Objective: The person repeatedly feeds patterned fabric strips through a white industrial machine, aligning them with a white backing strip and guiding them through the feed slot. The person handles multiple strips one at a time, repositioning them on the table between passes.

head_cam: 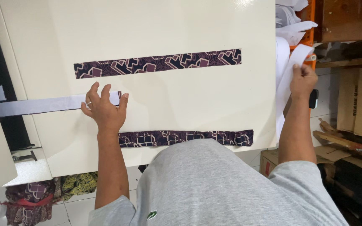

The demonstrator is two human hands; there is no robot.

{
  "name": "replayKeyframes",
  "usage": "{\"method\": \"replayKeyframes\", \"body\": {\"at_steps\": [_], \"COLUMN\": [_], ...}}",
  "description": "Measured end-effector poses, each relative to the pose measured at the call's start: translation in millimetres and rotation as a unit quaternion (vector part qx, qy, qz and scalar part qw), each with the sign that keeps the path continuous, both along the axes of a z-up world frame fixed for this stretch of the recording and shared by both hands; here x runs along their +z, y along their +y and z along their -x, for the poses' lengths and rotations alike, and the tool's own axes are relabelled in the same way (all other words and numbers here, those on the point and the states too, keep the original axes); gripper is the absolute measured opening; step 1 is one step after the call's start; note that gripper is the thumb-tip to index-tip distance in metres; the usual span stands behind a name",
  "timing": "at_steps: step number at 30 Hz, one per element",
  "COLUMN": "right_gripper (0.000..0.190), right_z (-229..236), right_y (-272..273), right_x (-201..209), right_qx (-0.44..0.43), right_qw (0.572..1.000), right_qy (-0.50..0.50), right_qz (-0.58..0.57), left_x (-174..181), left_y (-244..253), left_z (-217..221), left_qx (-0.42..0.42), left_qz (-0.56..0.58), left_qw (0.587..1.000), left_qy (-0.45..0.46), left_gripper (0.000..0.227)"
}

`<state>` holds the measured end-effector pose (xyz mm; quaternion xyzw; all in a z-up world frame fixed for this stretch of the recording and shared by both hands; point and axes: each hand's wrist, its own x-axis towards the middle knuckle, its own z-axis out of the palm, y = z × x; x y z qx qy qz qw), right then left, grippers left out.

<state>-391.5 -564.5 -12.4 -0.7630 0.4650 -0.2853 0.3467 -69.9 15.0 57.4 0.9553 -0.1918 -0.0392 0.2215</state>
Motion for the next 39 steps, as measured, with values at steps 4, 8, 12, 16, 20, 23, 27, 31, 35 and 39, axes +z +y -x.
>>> {"method": "replayKeyframes", "body": {"at_steps": [4, 8, 12, 16, 20, 23, 27, 31, 35, 39], "right_gripper": [0.005, 0.008, 0.02, 0.026, 0.025, 0.02, 0.023, 0.033, 0.044, 0.045], "right_z": [-31.7, -79.1, -126.4, -144.8, -130.6, -125.7, -141.9, -161.1, -167.1, -168.8], "right_y": [26.2, 123.1, 234.0, 236.9, 179.2, 127.3, 86.8, 82.5, 89.5, 95.2], "right_x": [80.2, 162.3, 192.9, 174.6, 129.5, 95.9, 65.4, 51.1, 47.0, 42.2], "right_qx": [0.088, 0.313, 0.547, 0.598, 0.512, 0.474, 0.322, 0.196, 0.175, 0.144], "right_qw": [0.989, 0.938, 0.823, 0.713, 0.716, 0.774, 0.857, 0.913, 0.919, 0.936], "right_qy": [-0.093, -0.107, 0.099, 0.242, 0.259, 0.257, 0.262, 0.118, 0.088, 0.091], "right_qz": [0.073, -0.1, -0.117, -0.274, -0.397, -0.332, -0.306, -0.337, -0.343, -0.307], "left_x": [25.2, 40.0, 36.2, 10.6, -10.7, -21.9, -29.6, -34.9, -41.6, -46.6], "left_y": [-17.1, -78.1, -126.3, -92.6, -3.5, 29.2, 37.5, 35.6, 30.5, 28.2], "left_z": [17.2, 67.5, 90.6, 52.5, -23.3, -56.4, -90.1, -118.4, -136.9, -137.6], "left_qx": [-0.019, -0.121, -0.16, 0.039, 0.143, 0.191, 0.161, 0.178, 0.205, 0.263], "left_qz": [0.077, 0.314, 0.566, 0.669, 0.6, 0.569, 0.519, 0.455, 0.357, 0.191], "left_qw": [0.995, 0.885, 0.655, 0.672, 0.766, 0.774, 0.813, 0.831, 0.872, 0.915], "left_qy": [0.063, 0.321, 0.474, 0.315, 0.183, 0.203, 0.208, 0.268, 0.265, 0.238], "left_gripper": [0.057, 0.065, 0.045, 0.033, 0.047, 0.044, 0.03, 0.022, 0.016, 0.017]}}
